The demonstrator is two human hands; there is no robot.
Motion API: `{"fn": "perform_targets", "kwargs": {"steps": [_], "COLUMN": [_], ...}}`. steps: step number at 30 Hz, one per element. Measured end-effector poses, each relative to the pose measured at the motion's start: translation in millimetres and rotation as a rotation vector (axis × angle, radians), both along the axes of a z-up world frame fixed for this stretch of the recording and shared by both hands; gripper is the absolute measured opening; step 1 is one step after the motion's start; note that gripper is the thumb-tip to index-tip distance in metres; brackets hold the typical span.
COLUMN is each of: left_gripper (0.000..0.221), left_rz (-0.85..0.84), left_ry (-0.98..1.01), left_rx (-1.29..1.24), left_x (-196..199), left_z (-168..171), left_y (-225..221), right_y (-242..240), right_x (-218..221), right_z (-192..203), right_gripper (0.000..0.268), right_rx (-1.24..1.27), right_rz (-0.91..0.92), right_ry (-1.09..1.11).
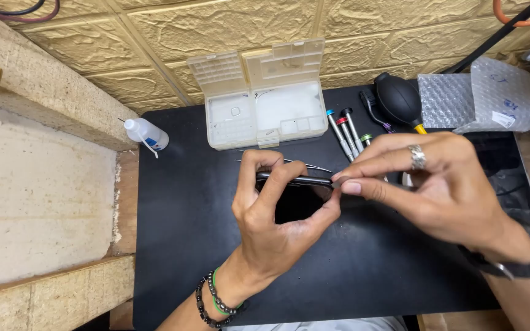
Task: A person uses a small tool to carefully pry or clean the edge of a smartphone screen at a repair bench.
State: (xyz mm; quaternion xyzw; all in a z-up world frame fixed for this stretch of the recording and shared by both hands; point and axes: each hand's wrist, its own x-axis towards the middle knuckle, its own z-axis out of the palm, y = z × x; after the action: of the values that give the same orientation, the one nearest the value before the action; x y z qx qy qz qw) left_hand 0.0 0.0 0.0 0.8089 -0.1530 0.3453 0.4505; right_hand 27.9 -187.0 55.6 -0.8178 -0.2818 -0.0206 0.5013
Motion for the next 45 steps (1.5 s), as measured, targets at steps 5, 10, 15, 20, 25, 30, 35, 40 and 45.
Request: {"fn": "perform_targets", "kwargs": {"steps": [5, 10, 15, 20, 25, 30, 35, 40, 45], "left_gripper": [0.037, 0.037, 0.038, 0.037, 0.036, 0.036, 0.037, 0.037, 0.036], "left_rz": [-0.003, 0.027, 0.033, 0.017, -0.037, 0.015, 0.037, 0.046, -0.024], "left_ry": [0.017, 0.024, 0.004, 0.006, 0.022, 0.019, 0.014, 0.014, 0.038], "left_rx": [-0.019, -0.026, -0.031, -0.019, -0.026, -0.020, -0.027, -0.028, -0.051], "left_x": [2, 3, 2, 3, 5, 7, 5, 4, 5], "left_z": [1, 2, 1, 0, 3, 3, 1, 1, 2], "left_y": [2, 1, -3, -3, -2, -1, -3, -4, -1], "right_y": [1, 25, 27, 17, -7, 11, 25, 23, 8], "right_x": [0, -27, -35, -27, -2, -12, -31, -33, -18], "right_z": [-12, -10, -21, -16, -26, -17, -28, -25, -34], "right_gripper": [0.011, 0.006, 0.007, 0.008, 0.014, 0.009, 0.011, 0.010, 0.013], "right_rx": [0.088, -0.109, -0.046, -0.051, 0.109, -0.134, -0.037, -0.017, 0.087], "right_rz": [-0.018, -0.272, -0.358, -0.274, -0.031, -0.256, -0.362, -0.368, -0.210], "right_ry": [0.098, -0.326, -0.442, -0.332, 0.013, -0.191, -0.441, -0.391, -0.054]}}
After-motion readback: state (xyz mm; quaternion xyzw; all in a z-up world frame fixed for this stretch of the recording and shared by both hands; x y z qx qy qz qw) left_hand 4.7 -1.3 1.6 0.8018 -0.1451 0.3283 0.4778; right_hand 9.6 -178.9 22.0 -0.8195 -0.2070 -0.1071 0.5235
